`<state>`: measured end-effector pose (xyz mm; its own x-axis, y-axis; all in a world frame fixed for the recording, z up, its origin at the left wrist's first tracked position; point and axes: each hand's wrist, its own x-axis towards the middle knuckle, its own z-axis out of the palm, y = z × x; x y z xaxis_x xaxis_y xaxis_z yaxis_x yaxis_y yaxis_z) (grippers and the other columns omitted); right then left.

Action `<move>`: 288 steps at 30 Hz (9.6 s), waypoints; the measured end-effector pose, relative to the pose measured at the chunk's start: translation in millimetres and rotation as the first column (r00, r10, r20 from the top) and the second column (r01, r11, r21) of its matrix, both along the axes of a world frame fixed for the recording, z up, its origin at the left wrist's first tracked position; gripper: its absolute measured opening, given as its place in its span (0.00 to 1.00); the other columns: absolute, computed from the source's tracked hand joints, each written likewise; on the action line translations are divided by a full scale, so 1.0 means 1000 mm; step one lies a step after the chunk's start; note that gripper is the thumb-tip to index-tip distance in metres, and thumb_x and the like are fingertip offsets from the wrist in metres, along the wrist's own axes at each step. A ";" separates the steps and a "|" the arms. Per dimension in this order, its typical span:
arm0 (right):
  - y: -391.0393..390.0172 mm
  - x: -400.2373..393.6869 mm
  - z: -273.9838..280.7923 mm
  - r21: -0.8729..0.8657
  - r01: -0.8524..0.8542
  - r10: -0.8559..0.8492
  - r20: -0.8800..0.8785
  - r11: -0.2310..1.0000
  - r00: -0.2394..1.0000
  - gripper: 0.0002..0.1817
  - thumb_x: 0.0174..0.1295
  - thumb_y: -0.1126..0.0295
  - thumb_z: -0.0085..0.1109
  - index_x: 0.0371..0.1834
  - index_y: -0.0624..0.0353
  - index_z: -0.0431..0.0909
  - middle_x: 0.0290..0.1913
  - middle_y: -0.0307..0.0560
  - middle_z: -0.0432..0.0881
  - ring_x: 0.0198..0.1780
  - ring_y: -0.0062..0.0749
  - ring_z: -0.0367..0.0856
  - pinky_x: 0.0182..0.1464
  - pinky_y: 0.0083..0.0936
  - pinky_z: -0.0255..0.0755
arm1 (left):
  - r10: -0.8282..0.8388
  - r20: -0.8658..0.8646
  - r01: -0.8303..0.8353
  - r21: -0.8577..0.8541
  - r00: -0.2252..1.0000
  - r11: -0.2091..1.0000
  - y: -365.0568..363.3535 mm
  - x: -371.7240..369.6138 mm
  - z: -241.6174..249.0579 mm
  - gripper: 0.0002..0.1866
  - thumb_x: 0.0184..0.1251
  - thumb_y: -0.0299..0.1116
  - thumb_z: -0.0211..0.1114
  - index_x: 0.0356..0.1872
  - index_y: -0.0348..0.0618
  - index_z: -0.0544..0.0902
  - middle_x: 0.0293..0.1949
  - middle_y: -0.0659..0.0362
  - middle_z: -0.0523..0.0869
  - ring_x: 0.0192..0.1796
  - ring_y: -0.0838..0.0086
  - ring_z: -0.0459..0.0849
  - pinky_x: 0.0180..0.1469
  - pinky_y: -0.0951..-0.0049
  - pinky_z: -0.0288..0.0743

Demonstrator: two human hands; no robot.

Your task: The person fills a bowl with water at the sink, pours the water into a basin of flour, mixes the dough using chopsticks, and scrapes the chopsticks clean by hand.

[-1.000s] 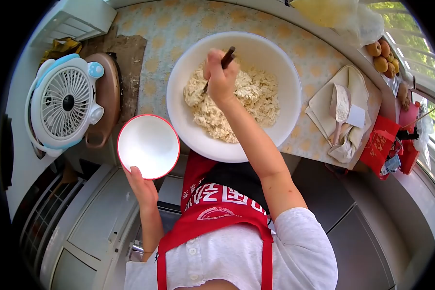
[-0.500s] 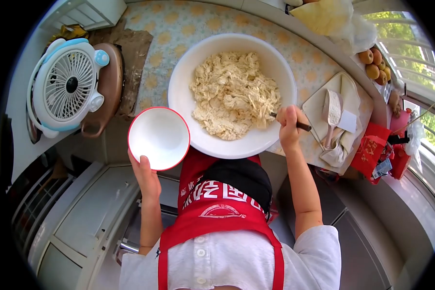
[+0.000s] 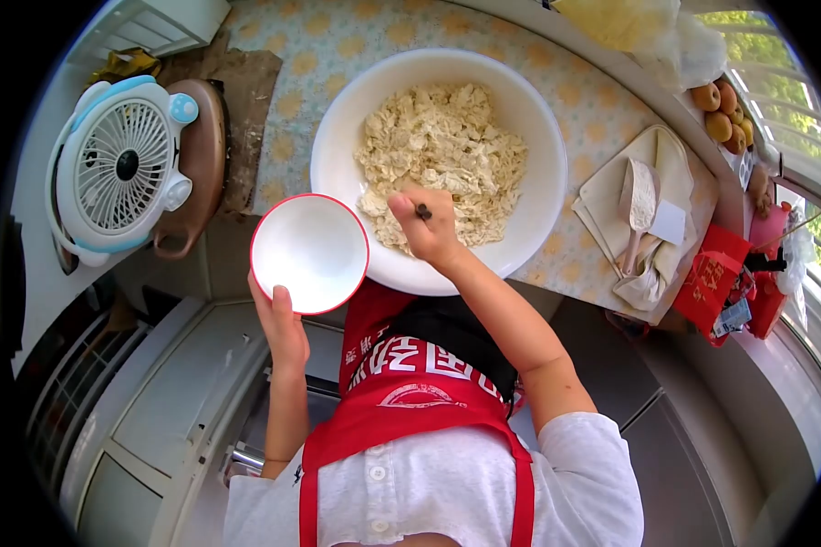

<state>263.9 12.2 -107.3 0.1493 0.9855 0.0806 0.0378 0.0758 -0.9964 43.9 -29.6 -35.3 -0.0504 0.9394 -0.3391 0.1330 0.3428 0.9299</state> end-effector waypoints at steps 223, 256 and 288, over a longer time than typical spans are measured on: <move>0.046 0.077 -0.020 -0.212 0.604 -0.572 -0.652 0.768 0.498 0.24 0.65 0.60 0.45 0.12 0.50 0.50 0.09 0.31 0.49 0.11 0.18 0.44 0.16 0.22 0.38 | -0.216 0.002 0.216 0.043 0.976 0.975 0.093 0.018 0.031 0.40 0.61 0.57 0.54 0.64 0.35 0.56 0.60 0.51 0.65 0.61 0.65 0.66 0.62 0.66 0.60; 0.038 0.112 0.014 -0.071 0.447 -0.402 -0.577 0.892 0.711 0.22 0.64 0.63 0.46 0.13 0.52 0.52 0.10 0.31 0.50 0.12 0.17 0.46 0.16 0.21 0.39 | -0.400 -0.588 0.622 0.237 0.703 0.746 -0.006 0.095 -0.007 0.41 0.43 0.45 0.73 0.59 0.43 0.64 0.50 0.52 0.74 0.46 0.61 0.78 0.41 0.69 0.76; -0.064 0.063 0.017 -0.132 0.250 -0.278 -0.272 0.959 0.921 0.21 0.65 0.66 0.44 0.13 0.58 0.57 0.13 0.35 0.56 0.17 0.19 0.52 0.20 0.22 0.45 | -0.119 -0.178 0.171 0.309 0.977 0.936 0.014 0.023 0.006 0.43 0.54 0.50 0.66 0.63 0.37 0.54 0.59 0.49 0.64 0.60 0.63 0.67 0.60 0.65 0.63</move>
